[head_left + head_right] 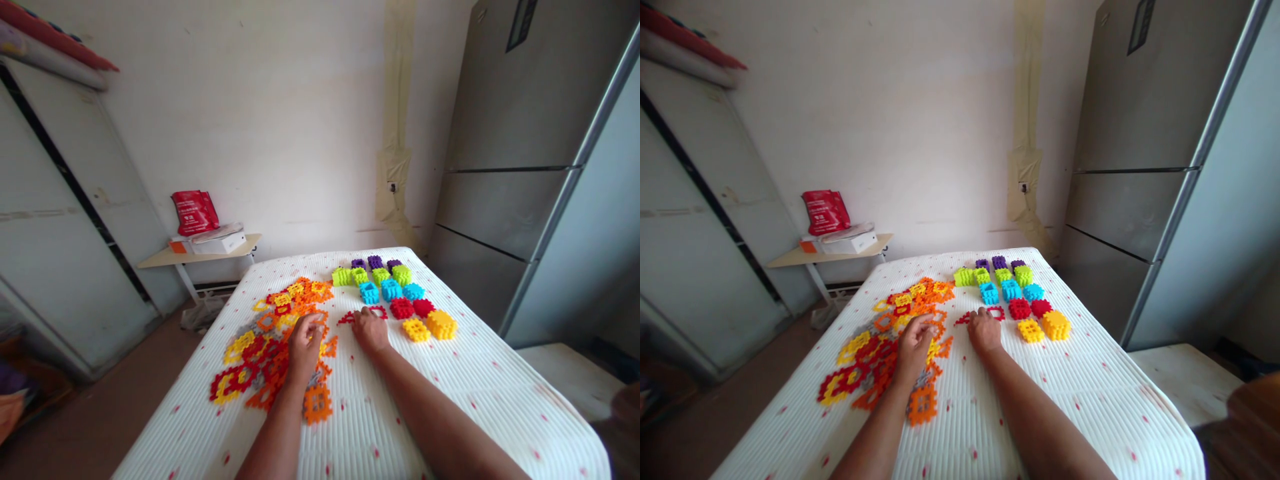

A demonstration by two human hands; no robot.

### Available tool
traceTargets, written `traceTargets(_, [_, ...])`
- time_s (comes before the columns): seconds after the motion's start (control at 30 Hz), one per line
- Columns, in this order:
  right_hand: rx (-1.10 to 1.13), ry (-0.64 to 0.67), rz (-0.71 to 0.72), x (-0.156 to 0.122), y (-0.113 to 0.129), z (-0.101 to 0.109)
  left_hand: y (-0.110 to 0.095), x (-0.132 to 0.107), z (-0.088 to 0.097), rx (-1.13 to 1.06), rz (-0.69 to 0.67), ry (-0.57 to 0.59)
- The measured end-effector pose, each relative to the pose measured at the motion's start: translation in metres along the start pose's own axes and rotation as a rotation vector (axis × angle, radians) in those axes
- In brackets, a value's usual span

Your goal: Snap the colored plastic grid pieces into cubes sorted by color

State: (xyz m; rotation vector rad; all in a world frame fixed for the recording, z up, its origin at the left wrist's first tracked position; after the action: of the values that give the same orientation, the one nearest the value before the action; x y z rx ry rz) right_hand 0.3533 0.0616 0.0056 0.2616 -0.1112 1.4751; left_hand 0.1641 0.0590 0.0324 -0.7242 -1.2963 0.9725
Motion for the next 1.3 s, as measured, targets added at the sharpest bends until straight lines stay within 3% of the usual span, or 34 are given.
traceTargets(0.27, [0.0, 0.007, 0.072, 0.005, 0.006, -0.002, -0.005, -0.002, -0.001, 0.065, -0.09, 0.004])
traceTargets(0.47, [0.001, -0.001, 0.086, 0.006, 0.007, -0.002, -0.03, -0.002, 0.004, 0.228, -0.201, 0.001])
traceTargets(0.53, [0.006, -0.01, 0.075, 0.005, 0.005, 0.001, -0.034, 0.003, 0.023, 0.384, -0.198, -0.053])
traceTargets(0.67, [0.042, -0.057, 0.076, 0.002, 0.005, 0.011, -0.018, 0.012, 0.096, 0.805, 0.035, -0.285])
traceTargets(0.77, [0.062, -0.074, 0.095, 0.0, 0.009, 0.017, 0.008, 0.012, 0.137, 1.025, 0.261, -0.26])
traceTargets(0.83, [0.076, -0.085, 0.112, -0.001, 0.014, 0.02, 0.022, 0.007, 0.15, 1.075, 0.372, -0.226])
traceTargets(0.97, [0.093, -0.099, 0.125, -0.003, 0.017, 0.023, 0.036, 0.001, 0.148, 1.094, 0.483, -0.161])
traceTargets(1.3, [0.082, -0.091, 0.144, -0.004, 0.019, 0.021, 0.049, 0.002, 0.14, 1.105, 0.575, -0.105])
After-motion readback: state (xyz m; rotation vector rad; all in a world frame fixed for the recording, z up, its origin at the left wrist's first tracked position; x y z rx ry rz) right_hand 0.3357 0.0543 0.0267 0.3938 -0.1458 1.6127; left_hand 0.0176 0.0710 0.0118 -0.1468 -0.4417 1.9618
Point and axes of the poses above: each hand's wrist, its own x-axis towards the middle knuckle, its own z-axis out of the back of the hand, y = z × x, the point moved 9 cm from there along x, towards the middle knuckle, and after that the axes turned 3 degrees about z, right-handed, at the moved point
